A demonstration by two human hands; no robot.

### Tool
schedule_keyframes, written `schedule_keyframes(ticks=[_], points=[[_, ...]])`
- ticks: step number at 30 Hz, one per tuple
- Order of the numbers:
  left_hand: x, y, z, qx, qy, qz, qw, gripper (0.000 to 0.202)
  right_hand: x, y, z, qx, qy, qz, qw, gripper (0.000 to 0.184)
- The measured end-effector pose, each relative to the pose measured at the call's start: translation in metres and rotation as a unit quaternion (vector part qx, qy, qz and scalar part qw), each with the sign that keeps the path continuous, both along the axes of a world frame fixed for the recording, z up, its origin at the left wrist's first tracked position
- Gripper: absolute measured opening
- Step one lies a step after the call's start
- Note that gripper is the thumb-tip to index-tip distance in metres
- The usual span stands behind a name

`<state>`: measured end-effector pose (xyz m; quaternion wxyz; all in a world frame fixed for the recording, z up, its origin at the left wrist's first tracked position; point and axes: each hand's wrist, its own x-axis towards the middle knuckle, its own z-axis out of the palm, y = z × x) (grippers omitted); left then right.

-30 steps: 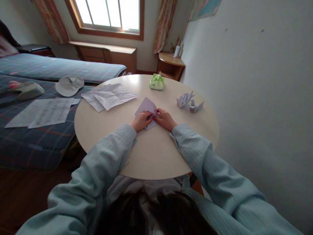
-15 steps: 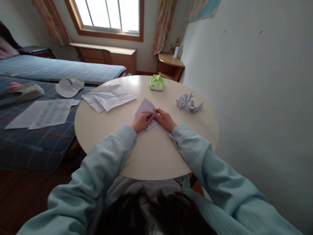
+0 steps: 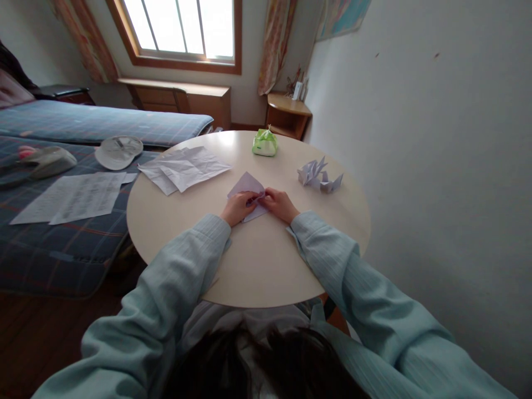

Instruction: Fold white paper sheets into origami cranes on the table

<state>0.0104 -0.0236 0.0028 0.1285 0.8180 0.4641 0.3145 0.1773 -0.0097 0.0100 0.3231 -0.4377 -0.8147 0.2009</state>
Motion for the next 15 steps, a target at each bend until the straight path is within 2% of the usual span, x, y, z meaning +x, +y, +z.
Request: schedule_keyframes(ticks=[15], points=[[0.0008,-0.0004,-0.0008,-0.003,-0.012,-0.005,1.0,0.033,-0.002,0.0017,-0.0015,0.027,-0.013,-0.006,1.0,0.005]])
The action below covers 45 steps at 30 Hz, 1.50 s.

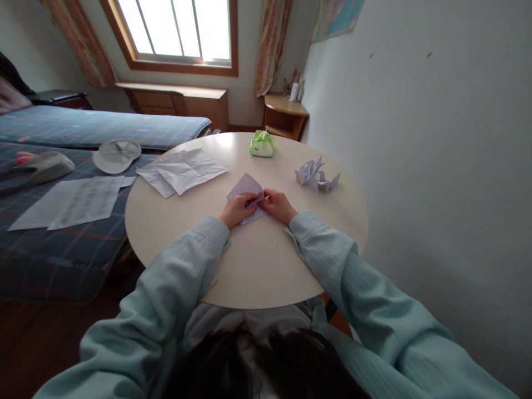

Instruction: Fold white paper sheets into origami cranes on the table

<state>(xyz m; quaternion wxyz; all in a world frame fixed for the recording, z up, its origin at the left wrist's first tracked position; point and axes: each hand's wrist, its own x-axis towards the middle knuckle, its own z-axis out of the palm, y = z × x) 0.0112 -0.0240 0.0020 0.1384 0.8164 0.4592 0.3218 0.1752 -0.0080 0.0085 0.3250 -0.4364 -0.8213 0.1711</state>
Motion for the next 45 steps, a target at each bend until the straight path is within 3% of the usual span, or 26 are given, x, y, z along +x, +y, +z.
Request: schedule_keyframes(ticks=[13,23,30,45], points=[[0.0014,0.0029,-0.0008,0.018,0.009,-0.013,1.0,0.028,0.0045,0.0009,-0.002,-0.015,0.031,0.007,0.999,0.016],[0.0001,0.0018,-0.0004,0.033,0.007,0.014,0.999,0.025,0.0048,0.0022,-0.0036,-0.01,0.023,0.002,1.0,0.021],[0.0008,0.0023,0.0009,0.027,0.05,0.005,0.998,0.023,0.0049,0.0023,-0.0041,0.003,0.002,0.004,1.0,0.016],[0.0008,0.0025,0.0018,0.018,0.054,0.002,0.998,0.023,0.0048,0.002,-0.0033,0.003,-0.013,-0.003,1.0,0.011]])
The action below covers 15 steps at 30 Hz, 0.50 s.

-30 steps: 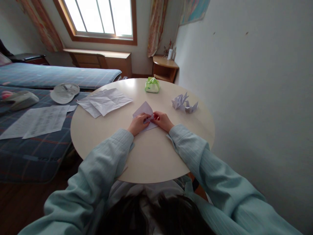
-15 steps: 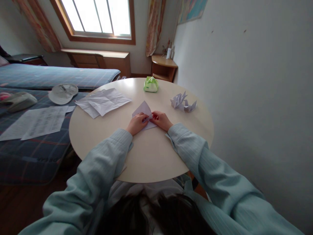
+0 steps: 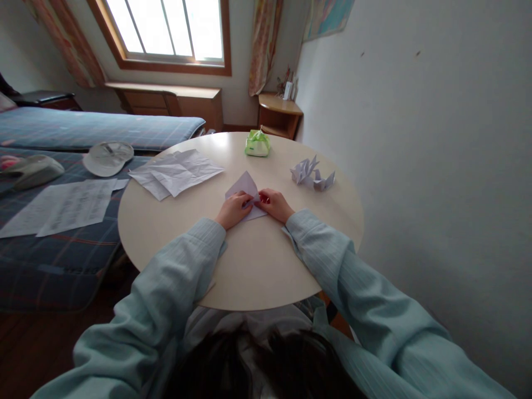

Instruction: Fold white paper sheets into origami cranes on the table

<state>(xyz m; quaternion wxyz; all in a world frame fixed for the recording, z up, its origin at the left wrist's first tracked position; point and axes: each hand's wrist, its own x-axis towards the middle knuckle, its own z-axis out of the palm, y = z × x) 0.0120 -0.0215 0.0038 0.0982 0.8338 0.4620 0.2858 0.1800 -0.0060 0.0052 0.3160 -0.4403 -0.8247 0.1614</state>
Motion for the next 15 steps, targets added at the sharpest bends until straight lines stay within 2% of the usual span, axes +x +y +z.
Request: schedule_keyframes(ticks=[15], points=[[0.0001,0.0007,-0.0013,0.004,0.005,0.004,1.0,0.023,0.0004,0.0012,-0.0022,0.001,0.018,0.012,1.0,0.009]])
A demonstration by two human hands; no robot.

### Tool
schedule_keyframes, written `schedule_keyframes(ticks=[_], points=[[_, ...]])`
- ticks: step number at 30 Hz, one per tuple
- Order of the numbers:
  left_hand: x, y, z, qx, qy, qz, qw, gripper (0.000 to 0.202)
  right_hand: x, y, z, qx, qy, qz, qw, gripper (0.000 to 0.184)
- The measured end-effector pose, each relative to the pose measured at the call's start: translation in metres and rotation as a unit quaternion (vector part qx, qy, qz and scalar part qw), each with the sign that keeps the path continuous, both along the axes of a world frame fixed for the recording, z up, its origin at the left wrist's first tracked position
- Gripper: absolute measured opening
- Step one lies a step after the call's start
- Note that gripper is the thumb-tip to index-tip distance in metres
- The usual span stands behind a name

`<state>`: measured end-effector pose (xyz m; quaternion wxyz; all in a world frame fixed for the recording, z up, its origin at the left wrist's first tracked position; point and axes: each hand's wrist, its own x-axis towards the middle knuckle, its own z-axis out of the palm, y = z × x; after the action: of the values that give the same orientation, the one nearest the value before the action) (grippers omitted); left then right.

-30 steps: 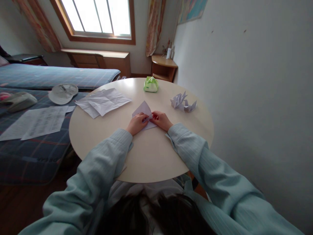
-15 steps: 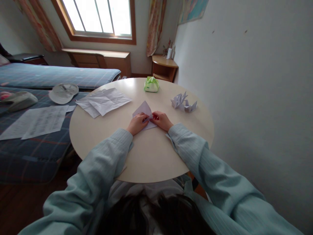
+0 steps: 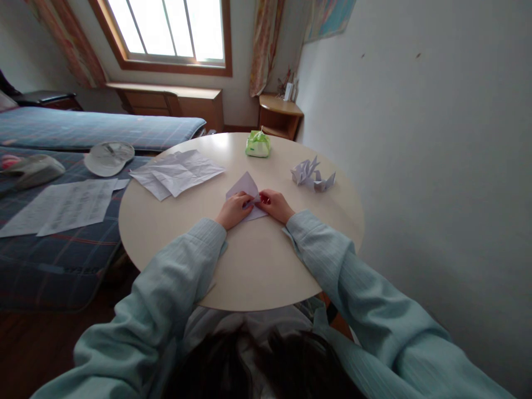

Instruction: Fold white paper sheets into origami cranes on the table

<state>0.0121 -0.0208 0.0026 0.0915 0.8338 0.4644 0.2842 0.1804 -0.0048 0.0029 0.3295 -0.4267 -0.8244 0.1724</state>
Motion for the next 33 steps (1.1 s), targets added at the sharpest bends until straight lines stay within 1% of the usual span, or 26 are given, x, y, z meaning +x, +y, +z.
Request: schedule_keyframes(ticks=[12,21,33], points=[[-0.0004,0.0007,-0.0009,0.006,-0.008,-0.005,1.0,0.023,-0.0006,0.0002,0.0,-0.005,0.0,-0.008,1.0,0.008],[-0.0001,0.0001,0.0,0.0,-0.003,-0.002,1.0,0.024,0.0003,0.001,-0.001,0.002,0.002,-0.001,1.0,0.009],[-0.0003,0.0014,-0.0023,0.001,-0.002,-0.002,1.0,0.024,-0.0008,-0.0012,0.0019,-0.01,0.001,-0.008,1.0,0.008]])
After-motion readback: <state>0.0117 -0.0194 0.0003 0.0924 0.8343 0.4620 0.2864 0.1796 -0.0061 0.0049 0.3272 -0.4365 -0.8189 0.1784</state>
